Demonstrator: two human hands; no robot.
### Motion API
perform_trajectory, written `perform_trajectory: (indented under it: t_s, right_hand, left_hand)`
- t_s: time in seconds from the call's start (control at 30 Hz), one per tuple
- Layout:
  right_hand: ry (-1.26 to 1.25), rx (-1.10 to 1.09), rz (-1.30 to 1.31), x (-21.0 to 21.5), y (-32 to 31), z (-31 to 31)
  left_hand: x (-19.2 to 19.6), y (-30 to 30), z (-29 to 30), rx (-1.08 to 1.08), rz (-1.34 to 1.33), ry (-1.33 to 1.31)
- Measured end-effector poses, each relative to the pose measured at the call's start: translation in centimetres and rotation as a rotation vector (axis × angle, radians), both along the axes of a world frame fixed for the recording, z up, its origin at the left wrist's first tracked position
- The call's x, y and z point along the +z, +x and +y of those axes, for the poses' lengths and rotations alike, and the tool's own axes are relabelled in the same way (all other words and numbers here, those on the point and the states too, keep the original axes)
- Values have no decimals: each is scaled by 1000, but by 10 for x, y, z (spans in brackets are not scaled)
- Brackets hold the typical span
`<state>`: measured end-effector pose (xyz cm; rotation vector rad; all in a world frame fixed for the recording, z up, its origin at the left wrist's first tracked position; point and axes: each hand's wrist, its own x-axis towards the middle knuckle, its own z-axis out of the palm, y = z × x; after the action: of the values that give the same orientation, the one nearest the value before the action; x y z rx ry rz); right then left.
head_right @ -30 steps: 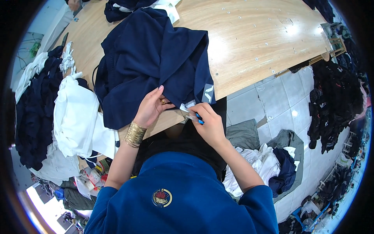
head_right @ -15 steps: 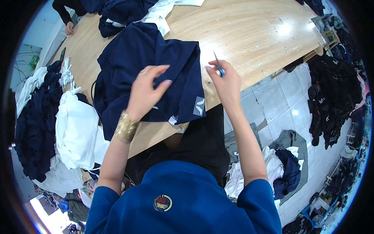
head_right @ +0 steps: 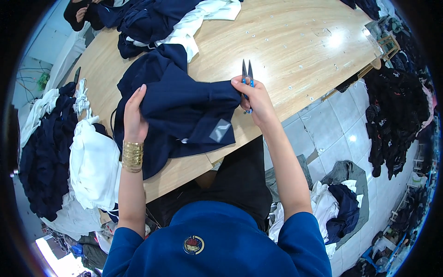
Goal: Trimming loose threads and inspecting blue athletic garments at a factory workstation using thread snips.
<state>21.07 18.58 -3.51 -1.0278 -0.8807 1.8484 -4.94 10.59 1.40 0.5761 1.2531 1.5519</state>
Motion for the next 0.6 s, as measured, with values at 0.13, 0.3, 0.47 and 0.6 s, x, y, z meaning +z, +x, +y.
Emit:
perform_trajectory:
  t_s: [0.13, 0.3, 0.47, 0.6]
  right_hand:
    - [56, 76, -87, 16, 2, -14]
    - [103, 152, -118, 31, -1, -26]
    - [80, 201, -141, 37, -12, -34]
    - [60, 259, -91, 50, -19, -40]
  left_hand:
    - [10, -2, -24, 93, 65, -50]
    - [5, -20, -44, 59, 142, -89]
    - [10, 9, -31, -257, 1164, 101]
    - [6, 41, -13, -660, 995, 155]
